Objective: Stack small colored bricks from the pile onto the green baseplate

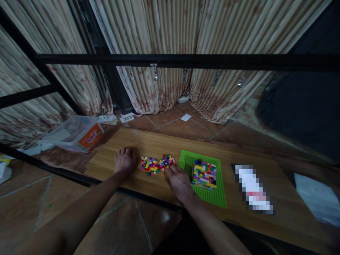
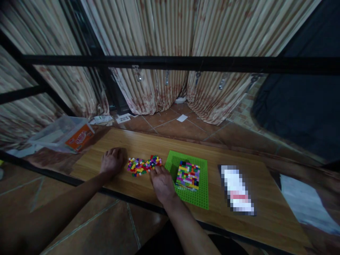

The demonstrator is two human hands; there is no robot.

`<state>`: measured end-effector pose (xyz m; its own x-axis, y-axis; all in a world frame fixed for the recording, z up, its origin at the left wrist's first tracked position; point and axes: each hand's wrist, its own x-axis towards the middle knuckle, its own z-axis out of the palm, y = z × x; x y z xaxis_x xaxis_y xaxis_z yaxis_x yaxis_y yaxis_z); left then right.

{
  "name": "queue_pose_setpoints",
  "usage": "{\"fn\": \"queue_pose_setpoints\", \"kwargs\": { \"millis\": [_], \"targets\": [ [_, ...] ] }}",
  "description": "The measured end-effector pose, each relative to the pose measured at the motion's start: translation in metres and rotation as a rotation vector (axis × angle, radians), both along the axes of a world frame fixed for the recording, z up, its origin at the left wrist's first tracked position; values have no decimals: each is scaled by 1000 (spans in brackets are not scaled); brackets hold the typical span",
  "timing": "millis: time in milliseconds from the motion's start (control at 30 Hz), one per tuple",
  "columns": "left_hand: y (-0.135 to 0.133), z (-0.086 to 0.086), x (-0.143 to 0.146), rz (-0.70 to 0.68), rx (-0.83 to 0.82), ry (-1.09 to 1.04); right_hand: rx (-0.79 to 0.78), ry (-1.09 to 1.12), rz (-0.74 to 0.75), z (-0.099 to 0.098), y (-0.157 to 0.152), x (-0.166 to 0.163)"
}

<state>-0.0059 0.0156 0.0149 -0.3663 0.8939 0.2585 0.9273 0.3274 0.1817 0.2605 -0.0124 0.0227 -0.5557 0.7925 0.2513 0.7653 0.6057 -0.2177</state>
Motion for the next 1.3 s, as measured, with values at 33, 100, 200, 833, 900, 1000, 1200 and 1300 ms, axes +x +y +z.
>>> {"fn": "queue_pose_setpoints", "kwargs": {
  "millis": [33, 100, 200, 833, 900, 1000, 1200, 1300],
  "targets": [
    [0, -1, -1, -5, 1, 0, 2, 11, 4, 2, -2, 0],
    [1, -1, -2, -13, 1, 0, 2, 54, 15, 7, -6, 1],
    [1, 1, -1, -10, 1, -6, -23, 185, 27, 20, -14, 6],
    [1, 5, 2, 16, -17, 11, -156, 609, -508, 55, -7, 142],
    [1, 6, 2, 11, -15, 4, -182, 614, -508, 51, -6, 145],
    [0, 7, 3, 18, -24, -3, -218, 632, -491, 44, -4, 147],
    [0, 5, 2, 1, -6, 13, -324, 771, -547, 23, 6, 150],
    [1, 3, 0, 8, -12, 30, -407, 866, -560, 16, 10, 150]
  ]
}}
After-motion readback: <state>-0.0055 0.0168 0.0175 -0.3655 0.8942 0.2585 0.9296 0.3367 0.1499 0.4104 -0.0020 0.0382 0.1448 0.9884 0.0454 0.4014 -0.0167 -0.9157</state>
